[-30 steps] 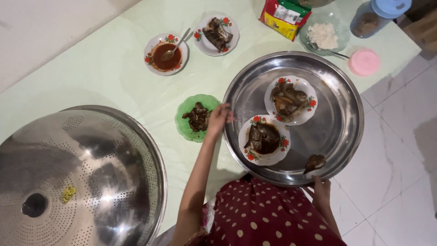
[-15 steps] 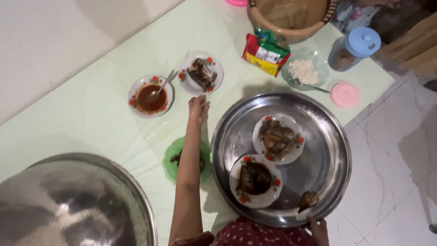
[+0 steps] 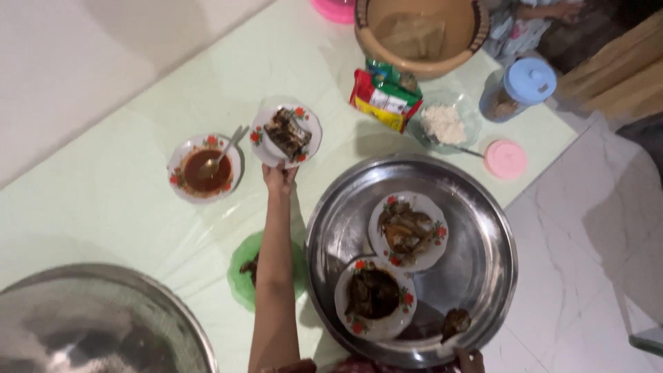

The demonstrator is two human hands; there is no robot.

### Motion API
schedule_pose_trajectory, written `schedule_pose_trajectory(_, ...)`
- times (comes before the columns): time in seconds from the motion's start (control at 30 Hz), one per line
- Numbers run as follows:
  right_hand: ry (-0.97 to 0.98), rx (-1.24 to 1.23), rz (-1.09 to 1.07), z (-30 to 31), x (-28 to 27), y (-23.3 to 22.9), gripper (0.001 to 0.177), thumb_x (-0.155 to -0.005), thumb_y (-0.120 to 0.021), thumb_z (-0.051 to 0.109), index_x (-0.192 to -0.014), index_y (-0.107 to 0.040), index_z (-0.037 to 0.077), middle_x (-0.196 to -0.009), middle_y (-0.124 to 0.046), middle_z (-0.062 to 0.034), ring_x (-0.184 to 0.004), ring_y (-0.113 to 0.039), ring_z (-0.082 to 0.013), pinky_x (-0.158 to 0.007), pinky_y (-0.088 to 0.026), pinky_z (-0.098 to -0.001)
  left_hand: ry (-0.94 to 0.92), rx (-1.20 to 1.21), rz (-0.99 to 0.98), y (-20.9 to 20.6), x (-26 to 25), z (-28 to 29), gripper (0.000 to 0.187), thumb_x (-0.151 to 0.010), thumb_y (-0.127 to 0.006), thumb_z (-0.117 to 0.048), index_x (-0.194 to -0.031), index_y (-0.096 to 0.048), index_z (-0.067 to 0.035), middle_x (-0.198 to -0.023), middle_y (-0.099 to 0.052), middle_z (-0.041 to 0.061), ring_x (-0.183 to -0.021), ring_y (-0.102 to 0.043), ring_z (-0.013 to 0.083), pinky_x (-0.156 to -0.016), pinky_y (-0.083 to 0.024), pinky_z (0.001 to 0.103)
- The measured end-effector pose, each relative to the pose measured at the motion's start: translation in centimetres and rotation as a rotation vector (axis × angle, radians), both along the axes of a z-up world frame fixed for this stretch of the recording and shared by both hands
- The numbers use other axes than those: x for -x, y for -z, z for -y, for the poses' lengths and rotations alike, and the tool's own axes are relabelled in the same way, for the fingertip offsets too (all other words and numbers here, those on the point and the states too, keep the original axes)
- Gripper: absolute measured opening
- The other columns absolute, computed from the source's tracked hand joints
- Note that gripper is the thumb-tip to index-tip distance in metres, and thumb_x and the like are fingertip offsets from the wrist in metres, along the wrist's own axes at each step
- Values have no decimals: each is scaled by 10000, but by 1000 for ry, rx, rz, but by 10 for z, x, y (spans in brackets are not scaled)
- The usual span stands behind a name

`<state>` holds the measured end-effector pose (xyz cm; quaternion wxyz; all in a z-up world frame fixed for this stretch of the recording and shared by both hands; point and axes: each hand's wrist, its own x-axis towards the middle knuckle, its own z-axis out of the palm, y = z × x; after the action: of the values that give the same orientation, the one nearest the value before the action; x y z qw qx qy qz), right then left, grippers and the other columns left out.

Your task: Wiping a table surface, removing a large food cover, and arranging small plates of food onto a large serving tray.

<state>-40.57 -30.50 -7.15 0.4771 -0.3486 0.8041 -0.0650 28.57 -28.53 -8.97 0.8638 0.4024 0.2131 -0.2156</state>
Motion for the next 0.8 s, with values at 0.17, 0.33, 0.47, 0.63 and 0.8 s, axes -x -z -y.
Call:
schedule_pose_trajectory(0.17,12,-75,126,8,-7,-7,524,-911,-672,124,-1306,-469,-156,-1121,-633,-386,-957,-661,-445,-733,-537,-494,124,-43,-74,-41,33,-32,448,-935,-609,61,-1324,-528,-147,-1255,-646,191,-1045,-679,366,-844,-643,516)
schedule_pose_trajectory(0.33,-292,-8,58,8,-7,-25,469,-876,-681,210,-1113,-664,-194,-991,-697,-294,-906,-649,-338,-770,-473,-448,323,-137,12,-85,79,-77,587,-950,-607,18,-1487,-450,-159,-1057,-726,191,-688,-735,272,-744,-670,415)
schedule_pose_trajectory(0.47,-252,-56,61,5,-24,-54,598,-897,-641,239,-1327,-539,-165,-1190,-661,-301,-1040,-654,-404,-836,-478,-471,509,-299,150,-122,122,-105,438,-969,-640,-83,-1386,-536,-168,-870,-700,62,-614,-652,130,-698,-641,274)
schedule_pose_trajectory(0.63,-303,8,49,3,1,-24,521,-893,-667,327,-1237,-561,-49,-1083,-639,-219,-992,-593,-327,-846,-430,-444,627,-295,95,-164,190,-122,556,-908,-690,-85,-1434,-530,-163,-1149,-733,124,-897,-751,259,-809,-655,357)
schedule_pose_trajectory(0.8,-175,36,310,-5,-6,-48,731,-941,-709,254,-1445,-333,-119,-1221,-551,-410,-1198,-552,-470,-962,-505,-553,814,-264,60,-198,269,-116,646,-924,-713,-114,-1511,-455,-190,-1082,-657,159,-860,-753,281,-800,-666,419)
